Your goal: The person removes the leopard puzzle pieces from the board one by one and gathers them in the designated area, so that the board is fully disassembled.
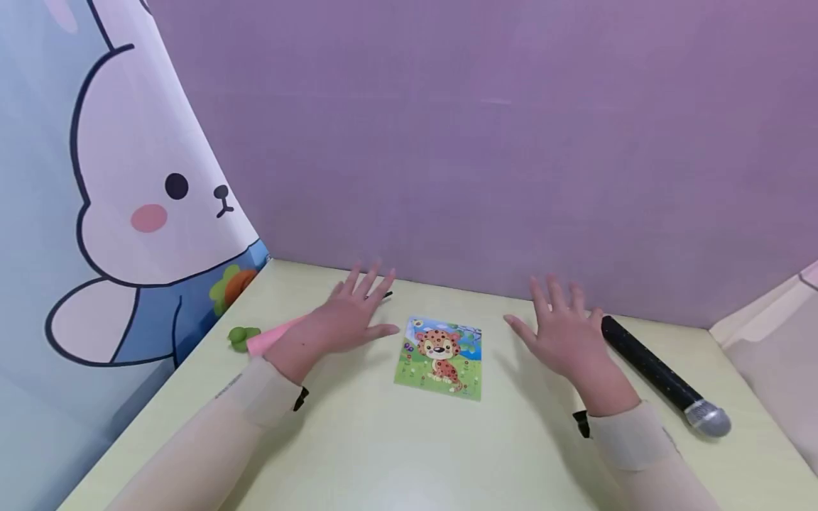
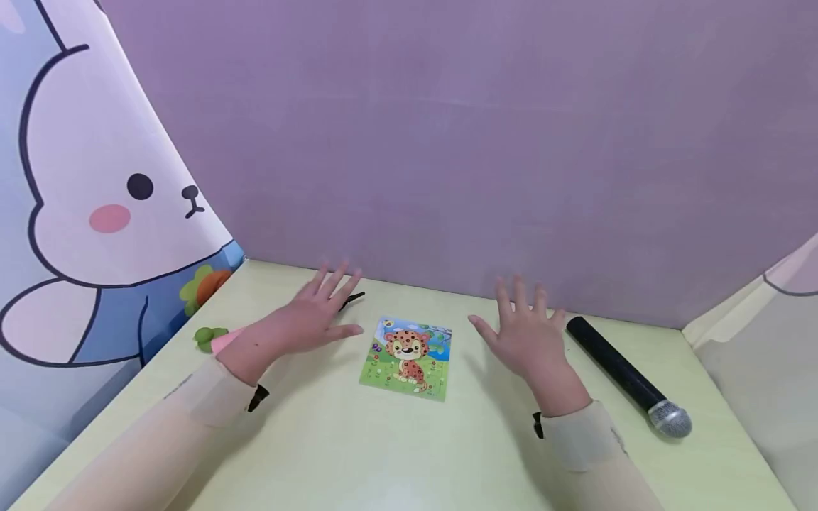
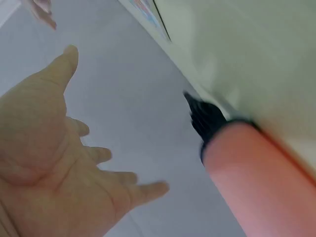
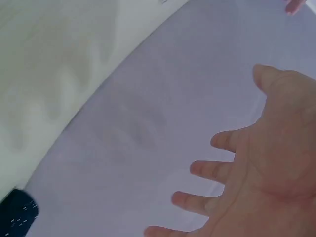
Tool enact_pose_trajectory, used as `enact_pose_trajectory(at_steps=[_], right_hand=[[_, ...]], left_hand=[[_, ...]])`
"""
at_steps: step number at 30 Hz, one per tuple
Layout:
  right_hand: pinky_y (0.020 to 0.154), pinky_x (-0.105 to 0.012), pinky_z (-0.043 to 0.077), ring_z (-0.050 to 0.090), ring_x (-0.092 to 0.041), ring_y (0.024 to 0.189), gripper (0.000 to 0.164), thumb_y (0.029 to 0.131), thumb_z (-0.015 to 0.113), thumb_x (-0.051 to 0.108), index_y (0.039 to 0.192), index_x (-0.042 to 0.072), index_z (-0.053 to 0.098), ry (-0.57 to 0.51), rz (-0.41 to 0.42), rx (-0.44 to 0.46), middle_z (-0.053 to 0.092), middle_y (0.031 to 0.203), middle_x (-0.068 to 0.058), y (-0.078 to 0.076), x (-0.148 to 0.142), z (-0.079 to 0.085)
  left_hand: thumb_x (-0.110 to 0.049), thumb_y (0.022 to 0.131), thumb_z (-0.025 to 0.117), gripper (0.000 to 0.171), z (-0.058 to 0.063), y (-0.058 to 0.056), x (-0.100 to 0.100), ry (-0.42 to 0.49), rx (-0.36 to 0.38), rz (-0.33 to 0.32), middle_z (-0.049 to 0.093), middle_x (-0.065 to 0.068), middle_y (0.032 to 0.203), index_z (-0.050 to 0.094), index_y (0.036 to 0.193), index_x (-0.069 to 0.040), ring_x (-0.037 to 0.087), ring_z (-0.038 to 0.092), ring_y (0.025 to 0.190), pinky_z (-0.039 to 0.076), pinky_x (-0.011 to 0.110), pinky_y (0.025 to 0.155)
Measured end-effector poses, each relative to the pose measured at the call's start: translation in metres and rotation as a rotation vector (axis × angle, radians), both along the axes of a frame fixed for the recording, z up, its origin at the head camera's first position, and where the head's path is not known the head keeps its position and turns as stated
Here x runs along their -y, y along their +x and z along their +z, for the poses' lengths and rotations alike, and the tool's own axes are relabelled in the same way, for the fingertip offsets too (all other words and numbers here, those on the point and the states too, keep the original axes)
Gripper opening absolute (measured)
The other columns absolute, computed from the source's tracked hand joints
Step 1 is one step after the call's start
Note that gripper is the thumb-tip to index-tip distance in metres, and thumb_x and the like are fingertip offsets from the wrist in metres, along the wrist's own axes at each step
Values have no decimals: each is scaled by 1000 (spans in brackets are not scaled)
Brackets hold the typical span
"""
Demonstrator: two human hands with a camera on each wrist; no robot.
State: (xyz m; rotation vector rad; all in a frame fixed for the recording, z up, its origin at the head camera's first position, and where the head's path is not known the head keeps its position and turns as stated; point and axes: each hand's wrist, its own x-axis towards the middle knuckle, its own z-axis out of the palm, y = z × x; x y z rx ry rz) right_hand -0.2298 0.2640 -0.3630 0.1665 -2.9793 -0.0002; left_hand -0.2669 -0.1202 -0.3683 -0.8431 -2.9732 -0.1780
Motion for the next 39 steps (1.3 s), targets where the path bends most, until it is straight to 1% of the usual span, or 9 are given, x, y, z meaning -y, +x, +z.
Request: enact_pose_trajectory(at_steps=[6, 9, 11, 15, 18, 23, 30, 33, 39], right_hand=[[107, -86, 43, 37, -62, 150, 89, 107, 45, 67, 172, 11, 18, 0, 80, -9, 27, 173, -27, 2, 32, 11], [100, -76, 56, 50, -60, 142, 84, 109, 51, 59, 169, 8, 23, -40, 149, 19, 37, 168, -27, -1, 48, 15], [99, -70, 59, 54, -58, 140, 80, 109, 53, 54, 168, 6, 27, -81, 192, 48, 41, 166, -28, -6, 58, 17], [113, -66, 54, 53, -51, 146, 76, 108, 63, 42, 167, 7, 32, -212, 267, 131, 44, 166, -27, -21, 75, 15], [115, -61, 54, 58, -45, 143, 76, 104, 71, 32, 166, 8, 35, -321, 309, 205, 51, 162, -24, -36, 85, 9], [106, -52, 60, 69, -34, 125, 72, 101, 74, 25, 164, 11, 42, -443, 326, 324, 65, 147, -19, -60, 101, -6], [90, -38, 61, 71, -18, 94, 70, 98, 76, 23, 161, 14, 47, -545, 340, 451, 69, 139, -13, -81, 115, -21], [90, -38, 60, 70, -18, 98, 68, 97, 77, 23, 159, 15, 50, -557, 359, 473, 69, 136, -11, -87, 117, -27], [109, -48, 57, 67, -25, 119, 63, 96, 80, 28, 153, 14, 58, -508, 398, 487, 70, 135, -9, -91, 120, -33]], left_hand=[[-59, 108, 52, 96, 0, 17, -23, -9, 156, -78, -12, 18, 180, -5, 173, -18, 56, 1, 164, 51, 67, 115], [-56, 109, 50, 91, -1, 26, -35, -44, 206, -108, -9, 20, 180, -1, 174, -17, 53, 6, 165, 54, 61, 114], [-54, 109, 51, 89, -2, 30, -43, -62, 221, -130, -6, 20, 180, 4, 174, -15, 51, 9, 166, 53, 58, 117], [-50, 109, 55, 85, -6, 35, -57, -93, 236, -206, 6, 21, 180, 16, 172, -9, 44, 15, 167, 39, 55, 130], [-50, 108, 57, 81, -10, 38, -64, -140, 236, -264, 17, 18, 180, 26, 170, -8, 37, 20, 168, 30, 49, 136], [-46, 108, 60, 73, -14, 41, -73, -191, 241, -301, 28, 11, 178, 36, 168, -12, 30, 27, 167, 31, 43, 136], [-48, 108, 59, 70, -19, 45, -82, -240, 224, -339, 32, 5, 178, 40, 166, -14, 27, 29, 167, 33, 42, 136], [-51, 108, 57, 72, -19, 49, -83, -257, 215, -344, 32, 5, 178, 40, 166, -13, 28, 29, 166, 32, 42, 136], [-54, 108, 56, 73, -19, 53, -85, -255, 220, -320, 30, 4, 178, 40, 166, -14, 30, 28, 166, 33, 44, 135]])
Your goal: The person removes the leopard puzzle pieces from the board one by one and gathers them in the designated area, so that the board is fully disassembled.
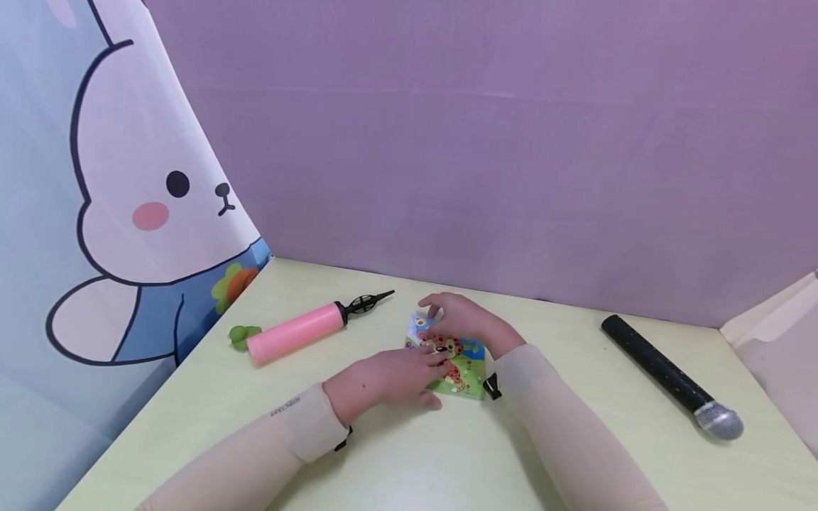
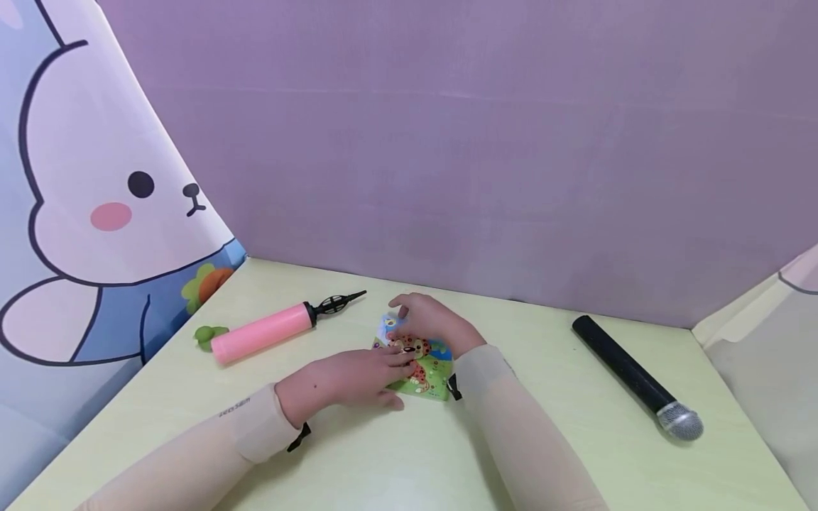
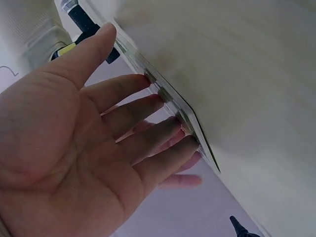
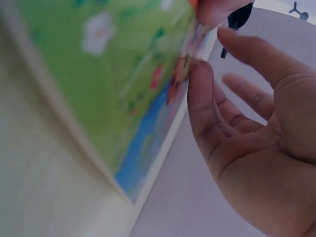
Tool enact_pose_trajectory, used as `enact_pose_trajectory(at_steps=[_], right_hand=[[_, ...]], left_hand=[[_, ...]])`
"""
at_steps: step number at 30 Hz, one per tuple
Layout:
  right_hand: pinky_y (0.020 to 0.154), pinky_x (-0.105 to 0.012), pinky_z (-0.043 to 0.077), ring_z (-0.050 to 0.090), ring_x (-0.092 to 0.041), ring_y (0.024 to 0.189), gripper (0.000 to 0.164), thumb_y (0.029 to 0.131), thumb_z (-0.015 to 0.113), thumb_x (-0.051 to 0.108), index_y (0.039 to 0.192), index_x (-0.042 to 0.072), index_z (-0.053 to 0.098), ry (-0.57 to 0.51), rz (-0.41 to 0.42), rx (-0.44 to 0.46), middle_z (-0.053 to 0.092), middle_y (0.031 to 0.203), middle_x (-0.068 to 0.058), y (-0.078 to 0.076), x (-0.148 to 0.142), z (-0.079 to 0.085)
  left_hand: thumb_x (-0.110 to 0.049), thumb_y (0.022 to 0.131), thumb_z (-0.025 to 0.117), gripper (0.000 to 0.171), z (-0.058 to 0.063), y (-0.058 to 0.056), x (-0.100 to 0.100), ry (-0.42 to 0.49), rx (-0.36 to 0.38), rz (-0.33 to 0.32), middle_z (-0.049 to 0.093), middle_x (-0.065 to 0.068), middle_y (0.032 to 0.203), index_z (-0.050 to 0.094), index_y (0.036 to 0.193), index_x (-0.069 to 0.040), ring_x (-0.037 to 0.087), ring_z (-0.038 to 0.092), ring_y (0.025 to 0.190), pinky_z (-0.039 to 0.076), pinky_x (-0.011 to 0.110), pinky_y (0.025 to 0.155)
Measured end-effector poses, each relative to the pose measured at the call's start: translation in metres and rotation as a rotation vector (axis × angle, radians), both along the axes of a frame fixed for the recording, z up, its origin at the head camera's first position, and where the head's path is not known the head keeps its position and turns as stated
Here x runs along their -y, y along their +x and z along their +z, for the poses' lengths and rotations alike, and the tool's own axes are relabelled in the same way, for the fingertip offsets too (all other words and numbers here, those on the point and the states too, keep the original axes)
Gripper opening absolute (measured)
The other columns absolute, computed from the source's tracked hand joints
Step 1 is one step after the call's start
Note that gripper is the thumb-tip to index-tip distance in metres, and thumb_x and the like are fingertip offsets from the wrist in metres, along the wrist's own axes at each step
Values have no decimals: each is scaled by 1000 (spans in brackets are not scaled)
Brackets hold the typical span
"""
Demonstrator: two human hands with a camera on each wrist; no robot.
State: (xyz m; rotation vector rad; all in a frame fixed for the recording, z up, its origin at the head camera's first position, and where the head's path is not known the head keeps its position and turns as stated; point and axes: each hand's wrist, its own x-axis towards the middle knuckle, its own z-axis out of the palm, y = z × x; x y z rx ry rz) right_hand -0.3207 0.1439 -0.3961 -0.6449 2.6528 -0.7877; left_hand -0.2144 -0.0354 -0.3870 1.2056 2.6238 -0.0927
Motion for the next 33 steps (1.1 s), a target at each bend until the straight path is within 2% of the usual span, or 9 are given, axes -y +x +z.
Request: enact_pose_trajectory(at_steps=[5, 12, 19, 28, 33], right_hand=[[111, -49, 56, 65, -26, 121, 60, 95, 83, 36, 146, 11, 64, 15, 41, -6, 68, 135, -10, 0, -1, -3], [111, -47, 56, 61, -23, 115, 47, 95, 83, 37, 132, 12, 71, 48, 66, -16, 62, 132, -10, -2, 0, -3], [113, -47, 55, 59, -23, 118, 42, 97, 80, 35, 131, 14, 70, 64, 82, 34, 60, 133, -10, -4, -2, -1], [112, -45, 53, 56, -23, 119, 41, 99, 78, 31, 134, 15, 65, 50, 111, 92, 55, 139, -10, -4, -3, 0], [115, -47, 53, 58, -26, 124, 41, 98, 78, 30, 132, 13, 63, 41, 100, 109, 56, 143, -13, -5, 0, 2]], left_hand=[[-56, 107, 57, 75, -3, 0, 0, 24, 28, 19, 29, 4, 178, 40, 166, -14, 29, 27, 167, 33, 45, 135], [-61, 105, 58, 80, -3, -1, 2, 29, 57, 35, 28, 3, 179, 39, 167, -15, 27, 24, 168, 30, 45, 137], [-62, 105, 56, 79, -3, -4, 3, 43, 91, 32, 25, 2, 180, 39, 167, -16, 26, 22, 169, 28, 46, 137], [-62, 105, 55, 81, -5, -2, 3, 20, 70, 12, 22, 3, 180, 36, 168, -14, 26, 19, 169, 27, 44, 138], [-63, 105, 54, 82, -6, -4, 4, 27, 89, 20, 21, 2, 181, 34, 168, -15, 26, 17, 170, 27, 43, 138]])
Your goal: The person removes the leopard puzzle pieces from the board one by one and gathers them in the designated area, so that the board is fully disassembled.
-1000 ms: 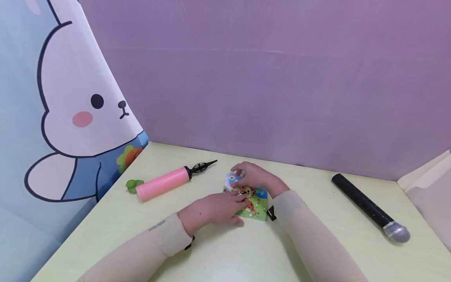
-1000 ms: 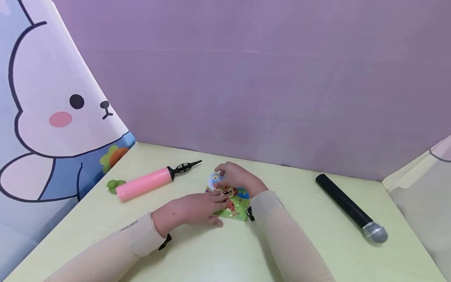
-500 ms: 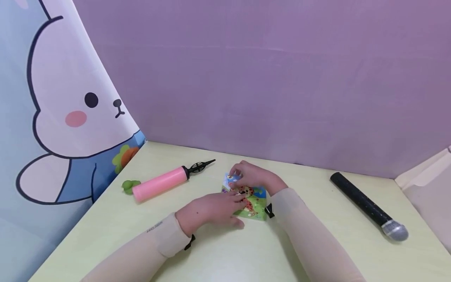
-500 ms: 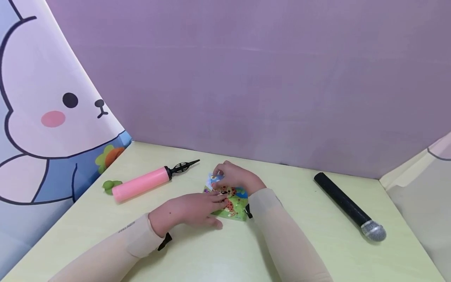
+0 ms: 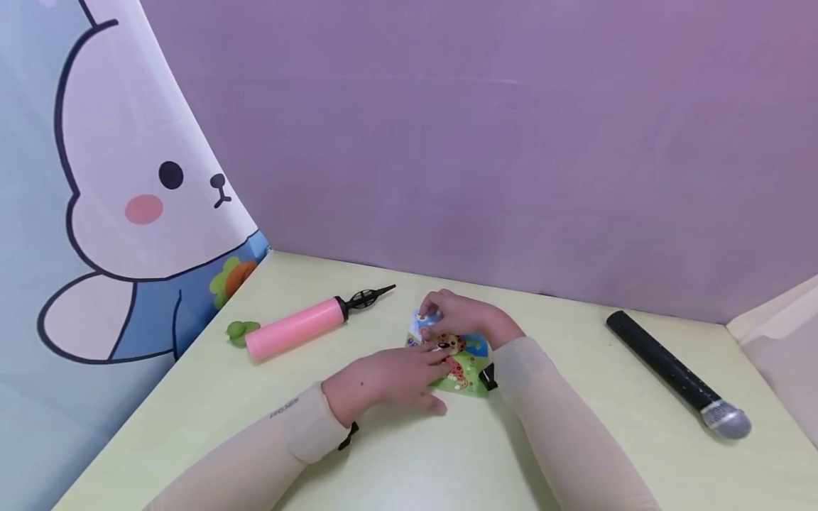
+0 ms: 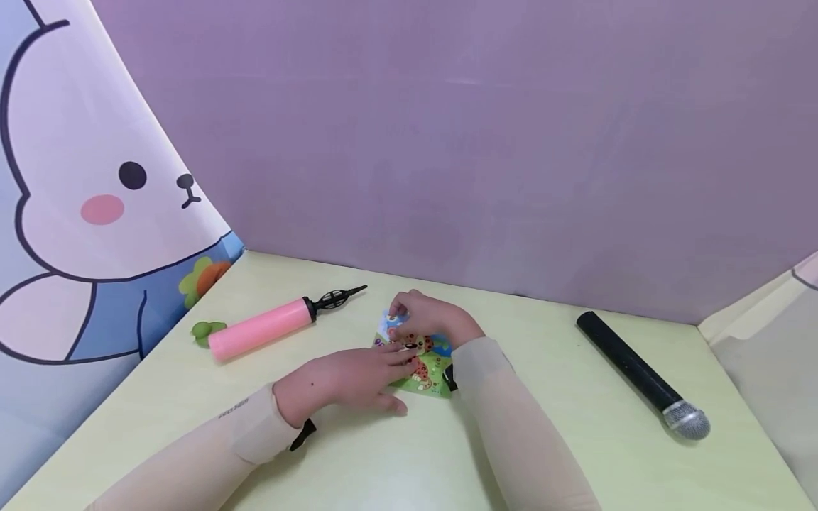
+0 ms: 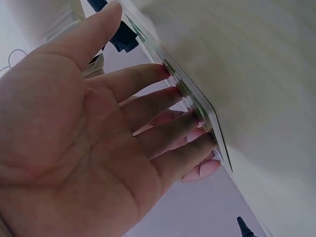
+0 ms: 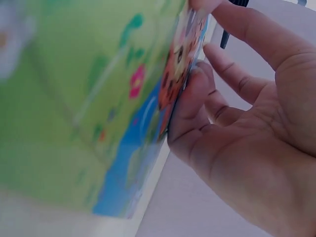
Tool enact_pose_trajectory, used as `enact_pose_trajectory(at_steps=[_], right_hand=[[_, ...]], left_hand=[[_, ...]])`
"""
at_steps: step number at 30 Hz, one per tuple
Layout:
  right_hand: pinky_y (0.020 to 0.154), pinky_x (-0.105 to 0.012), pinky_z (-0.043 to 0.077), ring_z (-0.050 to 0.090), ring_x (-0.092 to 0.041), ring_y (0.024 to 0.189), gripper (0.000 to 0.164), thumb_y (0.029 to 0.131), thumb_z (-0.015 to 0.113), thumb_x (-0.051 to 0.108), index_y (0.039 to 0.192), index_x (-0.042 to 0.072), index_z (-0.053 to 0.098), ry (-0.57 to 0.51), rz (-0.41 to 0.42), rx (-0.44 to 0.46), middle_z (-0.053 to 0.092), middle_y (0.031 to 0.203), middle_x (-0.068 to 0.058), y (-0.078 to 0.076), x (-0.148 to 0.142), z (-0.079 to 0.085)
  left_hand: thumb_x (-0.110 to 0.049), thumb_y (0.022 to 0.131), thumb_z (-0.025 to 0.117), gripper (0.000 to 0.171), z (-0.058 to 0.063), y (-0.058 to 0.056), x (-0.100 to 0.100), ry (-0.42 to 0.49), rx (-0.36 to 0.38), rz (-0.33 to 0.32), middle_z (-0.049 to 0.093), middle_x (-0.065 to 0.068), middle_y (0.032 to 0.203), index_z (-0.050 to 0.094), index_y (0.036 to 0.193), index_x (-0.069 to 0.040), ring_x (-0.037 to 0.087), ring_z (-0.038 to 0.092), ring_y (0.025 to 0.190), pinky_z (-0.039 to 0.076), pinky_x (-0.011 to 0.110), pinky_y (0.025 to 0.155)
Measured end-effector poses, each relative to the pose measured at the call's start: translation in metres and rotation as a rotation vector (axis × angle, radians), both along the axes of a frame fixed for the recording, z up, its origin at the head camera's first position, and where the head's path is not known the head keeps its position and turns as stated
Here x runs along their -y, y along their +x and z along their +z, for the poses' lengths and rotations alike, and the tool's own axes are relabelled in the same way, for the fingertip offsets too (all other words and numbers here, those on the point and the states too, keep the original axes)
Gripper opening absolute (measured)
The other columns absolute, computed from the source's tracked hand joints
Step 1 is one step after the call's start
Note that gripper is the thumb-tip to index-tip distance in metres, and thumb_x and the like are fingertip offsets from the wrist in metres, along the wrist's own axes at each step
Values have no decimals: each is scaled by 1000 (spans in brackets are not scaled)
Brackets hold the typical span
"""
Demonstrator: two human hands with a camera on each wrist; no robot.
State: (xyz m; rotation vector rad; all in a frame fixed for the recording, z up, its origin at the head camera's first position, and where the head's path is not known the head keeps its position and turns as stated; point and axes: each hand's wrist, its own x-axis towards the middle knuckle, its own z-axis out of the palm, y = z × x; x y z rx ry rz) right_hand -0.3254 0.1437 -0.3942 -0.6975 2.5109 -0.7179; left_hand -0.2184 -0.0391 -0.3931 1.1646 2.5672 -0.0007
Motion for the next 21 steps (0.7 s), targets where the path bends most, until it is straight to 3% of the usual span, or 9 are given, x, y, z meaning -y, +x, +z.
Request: enact_pose_trajectory(at_steps=[7, 14, 21], right_hand=[[103, -42, 55, 57, -25, 115, 33, 97, 78, 29, 123, 14, 65, 50, -12, 5, 53, 137, -12, -1, 3, 6], [106, -42, 54, 56, -25, 117, 42, 96, 80, 31, 130, 14, 64, 84, -15, -12, 52, 141, -12, -1, 7, 11], [96, -37, 54, 55, -24, 110, 39, 95, 81, 32, 125, 15, 63, 93, 2, 4, 51, 138, -11, -3, 7, 9]], left_hand=[[-63, 106, 54, 82, 2, -2, 0, 2, 9, -10, 19, 3, 181, 33, 169, -15, 27, 16, 170, 25, 43, 139], [-62, 106, 54, 81, 5, -2, -1, 12, 19, 3, 21, 3, 181, 35, 168, -14, 27, 17, 170, 25, 43, 139], [-65, 106, 52, 81, 7, 1, 0, 10, 21, 18, 22, 2, 181, 37, 167, -15, 27, 18, 170, 26, 43, 139]])
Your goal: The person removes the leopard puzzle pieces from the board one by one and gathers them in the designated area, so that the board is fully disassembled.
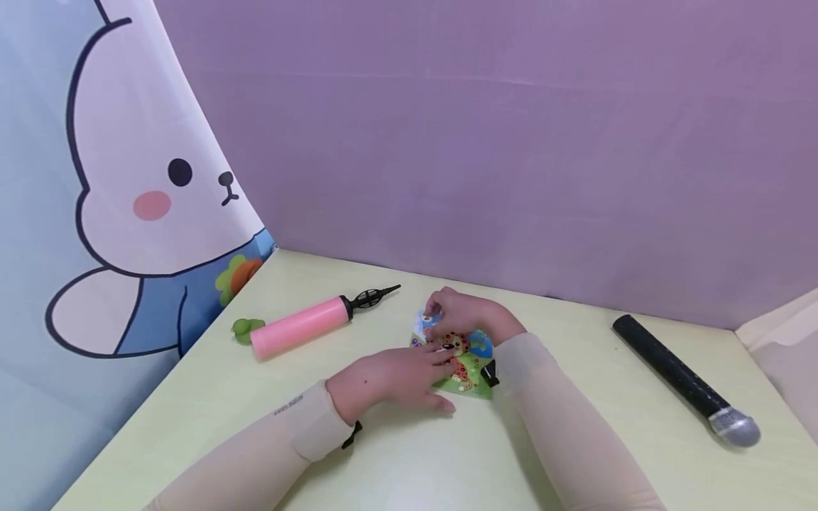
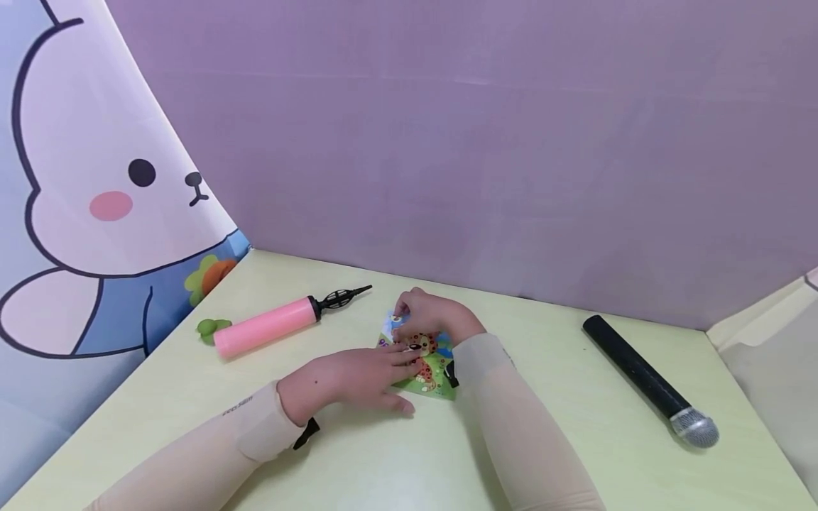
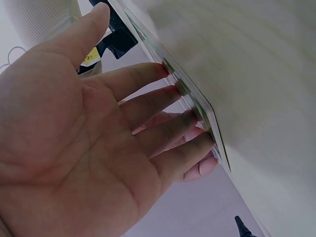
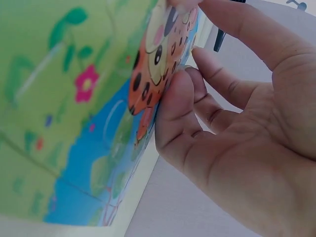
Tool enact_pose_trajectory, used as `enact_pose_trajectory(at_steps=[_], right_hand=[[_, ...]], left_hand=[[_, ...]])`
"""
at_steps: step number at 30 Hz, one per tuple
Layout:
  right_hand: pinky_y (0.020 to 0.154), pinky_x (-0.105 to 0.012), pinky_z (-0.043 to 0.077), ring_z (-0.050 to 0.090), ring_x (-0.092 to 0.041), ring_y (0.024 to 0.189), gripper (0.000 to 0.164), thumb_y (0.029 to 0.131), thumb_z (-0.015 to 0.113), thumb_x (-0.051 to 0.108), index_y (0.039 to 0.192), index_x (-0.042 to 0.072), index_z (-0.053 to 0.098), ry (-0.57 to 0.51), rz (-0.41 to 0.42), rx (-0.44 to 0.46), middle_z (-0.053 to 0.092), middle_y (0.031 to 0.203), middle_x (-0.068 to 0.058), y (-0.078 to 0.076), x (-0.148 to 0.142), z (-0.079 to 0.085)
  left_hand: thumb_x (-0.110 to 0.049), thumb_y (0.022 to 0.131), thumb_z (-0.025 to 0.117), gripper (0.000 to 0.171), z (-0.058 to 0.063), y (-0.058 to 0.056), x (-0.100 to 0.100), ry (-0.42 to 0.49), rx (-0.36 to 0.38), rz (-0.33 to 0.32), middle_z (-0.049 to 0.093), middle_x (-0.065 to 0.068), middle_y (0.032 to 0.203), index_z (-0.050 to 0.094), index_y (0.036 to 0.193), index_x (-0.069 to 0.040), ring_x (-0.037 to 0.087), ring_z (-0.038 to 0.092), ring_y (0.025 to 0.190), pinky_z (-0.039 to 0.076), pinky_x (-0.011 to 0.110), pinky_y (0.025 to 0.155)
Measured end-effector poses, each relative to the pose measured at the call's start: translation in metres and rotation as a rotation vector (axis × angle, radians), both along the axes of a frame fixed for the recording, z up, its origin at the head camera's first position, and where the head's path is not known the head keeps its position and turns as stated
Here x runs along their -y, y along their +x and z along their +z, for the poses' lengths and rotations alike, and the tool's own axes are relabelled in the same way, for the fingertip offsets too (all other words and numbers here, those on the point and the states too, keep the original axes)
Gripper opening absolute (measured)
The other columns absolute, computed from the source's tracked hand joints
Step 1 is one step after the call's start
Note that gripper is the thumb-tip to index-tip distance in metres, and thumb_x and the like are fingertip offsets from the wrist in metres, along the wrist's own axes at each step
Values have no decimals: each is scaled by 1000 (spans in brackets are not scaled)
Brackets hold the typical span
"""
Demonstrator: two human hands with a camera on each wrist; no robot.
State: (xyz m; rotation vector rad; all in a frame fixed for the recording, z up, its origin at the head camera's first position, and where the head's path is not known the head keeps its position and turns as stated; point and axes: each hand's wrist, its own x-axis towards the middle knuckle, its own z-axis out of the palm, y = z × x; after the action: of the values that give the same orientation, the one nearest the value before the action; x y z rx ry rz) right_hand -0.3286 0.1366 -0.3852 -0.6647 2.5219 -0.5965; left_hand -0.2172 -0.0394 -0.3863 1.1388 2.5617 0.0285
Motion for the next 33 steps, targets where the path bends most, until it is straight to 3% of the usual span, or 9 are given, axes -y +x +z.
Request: enact_pose_trajectory(at_steps=[6, 12, 18, 33], right_hand=[[90, -34, 51, 54, -23, 105, 43, 93, 83, 26, 123, 8, 58, -37, 9, 15, 54, 127, -11, -1, 1, 1], [87, -32, 52, 56, -22, 100, 40, 92, 84, 23, 118, 9, 57, -88, 8, -13, 60, 115, -8, -1, 2, -2], [89, -32, 56, 60, -20, 98, 33, 95, 82, 26, 116, 10, 62, -104, -21, -78, 66, 117, -7, 3, 2, -5], [90, -36, 56, 63, -19, 98, 20, 100, 74, 24, 113, 16, 62, -144, -80, -114, 70, 118, -5, 10, 3, -7]], left_hand=[[-66, 105, 51, 81, 1, 0, 1, 0, 11, 7, 21, 1, 181, 36, 168, -16, 26, 18, 170, 26, 44, 139], [-66, 104, 54, 83, 1, 0, 2, 5, 36, 32, 21, 0, 181, 35, 168, -17, 25, 16, 170, 25, 43, 139], [-65, 104, 55, 83, -1, -1, 2, 12, 27, 11, 20, 0, 181, 35, 168, -17, 25, 16, 170, 25, 43, 139], [-63, 104, 58, 82, -3, -4, 1, 1, 23, 10, 22, -1, 181, 34, 169, -19, 24, 18, 170, 25, 41, 139]])
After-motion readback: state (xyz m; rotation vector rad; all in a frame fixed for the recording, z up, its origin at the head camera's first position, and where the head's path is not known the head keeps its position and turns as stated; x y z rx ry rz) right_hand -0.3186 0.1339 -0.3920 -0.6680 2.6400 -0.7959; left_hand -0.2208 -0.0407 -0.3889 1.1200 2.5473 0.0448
